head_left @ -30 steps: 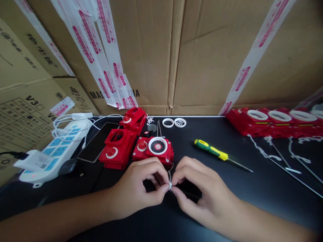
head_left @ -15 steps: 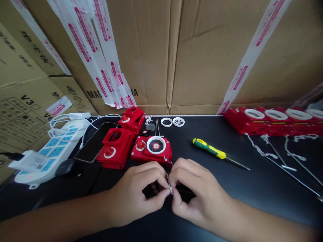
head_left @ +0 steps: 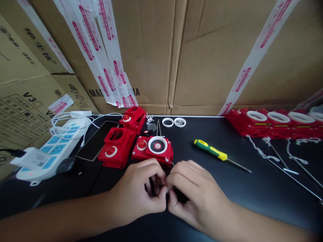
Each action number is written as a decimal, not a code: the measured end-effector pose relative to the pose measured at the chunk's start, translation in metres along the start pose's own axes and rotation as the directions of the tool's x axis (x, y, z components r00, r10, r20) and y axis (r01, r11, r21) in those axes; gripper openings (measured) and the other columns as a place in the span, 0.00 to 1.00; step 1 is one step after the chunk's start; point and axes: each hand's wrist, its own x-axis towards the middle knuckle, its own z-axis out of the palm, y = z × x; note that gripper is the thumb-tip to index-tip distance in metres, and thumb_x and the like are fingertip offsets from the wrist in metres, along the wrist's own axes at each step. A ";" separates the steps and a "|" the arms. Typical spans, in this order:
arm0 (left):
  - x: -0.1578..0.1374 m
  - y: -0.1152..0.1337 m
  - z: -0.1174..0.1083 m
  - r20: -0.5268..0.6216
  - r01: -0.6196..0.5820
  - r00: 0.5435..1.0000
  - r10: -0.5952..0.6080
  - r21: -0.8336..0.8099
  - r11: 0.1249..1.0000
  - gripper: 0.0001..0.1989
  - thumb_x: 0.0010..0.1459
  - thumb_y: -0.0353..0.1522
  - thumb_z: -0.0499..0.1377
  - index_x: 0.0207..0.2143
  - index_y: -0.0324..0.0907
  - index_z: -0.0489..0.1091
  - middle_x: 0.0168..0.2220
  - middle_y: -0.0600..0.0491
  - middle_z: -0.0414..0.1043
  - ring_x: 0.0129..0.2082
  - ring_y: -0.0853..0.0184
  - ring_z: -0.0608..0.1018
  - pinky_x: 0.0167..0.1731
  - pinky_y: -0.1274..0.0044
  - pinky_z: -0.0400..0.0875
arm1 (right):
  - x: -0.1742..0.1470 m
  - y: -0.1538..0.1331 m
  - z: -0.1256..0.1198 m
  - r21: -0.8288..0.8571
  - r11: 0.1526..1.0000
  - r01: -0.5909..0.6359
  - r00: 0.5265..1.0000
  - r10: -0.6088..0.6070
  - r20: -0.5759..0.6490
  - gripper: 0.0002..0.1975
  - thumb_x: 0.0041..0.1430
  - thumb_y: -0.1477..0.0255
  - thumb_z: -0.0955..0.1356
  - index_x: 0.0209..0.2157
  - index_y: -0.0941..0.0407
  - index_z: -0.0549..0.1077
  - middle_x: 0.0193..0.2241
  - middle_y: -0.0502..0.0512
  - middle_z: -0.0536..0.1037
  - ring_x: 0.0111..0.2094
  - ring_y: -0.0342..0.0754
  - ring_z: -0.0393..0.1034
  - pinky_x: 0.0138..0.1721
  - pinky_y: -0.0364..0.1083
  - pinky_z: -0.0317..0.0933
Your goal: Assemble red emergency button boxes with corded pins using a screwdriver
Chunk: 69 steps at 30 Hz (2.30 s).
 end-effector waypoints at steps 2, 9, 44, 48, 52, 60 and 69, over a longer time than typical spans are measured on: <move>-0.001 -0.001 0.002 0.003 0.017 1.000 -0.017 0.016 1.000 0.08 0.48 0.23 0.64 0.30 0.41 0.69 0.29 0.58 0.70 0.20 0.76 0.72 0.20 0.87 0.68 | 0.000 -0.001 0.002 0.005 1.000 0.021 1.000 -0.021 0.020 0.06 0.65 0.80 0.67 0.37 0.55 0.74 0.31 0.52 0.74 0.31 0.47 0.62 0.34 0.49 0.55; -0.002 -0.004 0.003 0.050 0.099 0.994 -0.096 -0.066 0.993 0.08 0.46 0.24 0.62 0.29 0.41 0.67 0.27 0.58 0.68 0.22 0.75 0.71 0.20 0.85 0.66 | 0.000 -0.001 0.005 0.049 0.998 0.045 0.996 -0.048 0.073 0.08 0.63 0.81 0.67 0.39 0.55 0.74 0.33 0.51 0.73 0.31 0.47 0.61 0.33 0.48 0.56; 0.001 -0.007 -0.001 0.397 0.549 0.833 -0.385 -0.511 0.662 0.08 0.50 0.24 0.63 0.32 0.41 0.67 0.19 0.62 0.72 0.17 0.73 0.78 0.19 0.85 0.76 | -0.001 0.003 -0.008 0.095 0.994 0.051 0.996 -0.057 0.068 0.06 0.66 0.80 0.67 0.39 0.55 0.71 0.31 0.52 0.76 0.31 0.46 0.68 0.33 0.47 0.66; 0.003 -0.007 -0.002 0.403 0.556 0.830 -0.385 -0.546 0.626 0.08 0.53 0.25 0.64 0.34 0.41 0.68 0.19 0.62 0.71 0.16 0.74 0.77 0.18 0.86 0.75 | -0.003 0.002 -0.011 0.157 0.987 -0.038 0.999 0.035 0.022 0.12 0.60 0.79 0.69 0.45 0.54 0.69 0.36 0.55 0.76 0.33 0.48 0.70 0.34 0.49 0.68; 0.004 -0.007 -0.001 0.401 0.558 0.828 -0.391 -0.534 0.635 0.09 0.54 0.27 0.66 0.34 0.41 0.68 0.19 0.62 0.72 0.16 0.73 0.77 0.17 0.86 0.75 | -0.002 0.000 -0.012 0.154 0.987 -0.042 0.999 0.045 -0.013 0.11 0.63 0.80 0.69 0.46 0.55 0.70 0.36 0.55 0.77 0.33 0.48 0.71 0.34 0.48 0.68; 0.001 -0.011 0.002 0.478 0.611 0.789 -0.384 -0.557 0.563 0.10 0.61 0.34 0.66 0.36 0.41 0.67 0.18 0.58 0.75 0.14 0.72 0.76 0.14 0.86 0.69 | -0.003 0.000 -0.005 0.133 0.991 -0.030 0.999 0.031 -0.009 0.07 0.67 0.82 0.70 0.42 0.56 0.73 0.34 0.53 0.78 0.32 0.45 0.71 0.33 0.45 0.66; 0.000 -0.003 0.005 0.482 0.640 0.768 -0.422 -0.542 0.545 0.09 0.58 0.31 0.65 0.34 0.41 0.66 0.17 0.59 0.72 0.14 0.72 0.76 0.14 0.86 0.70 | 0.001 -0.001 -0.001 0.007 0.998 0.058 0.998 -0.057 -0.033 0.07 0.63 0.83 0.67 0.35 0.57 0.74 0.28 0.51 0.72 0.27 0.45 0.61 0.28 0.46 0.59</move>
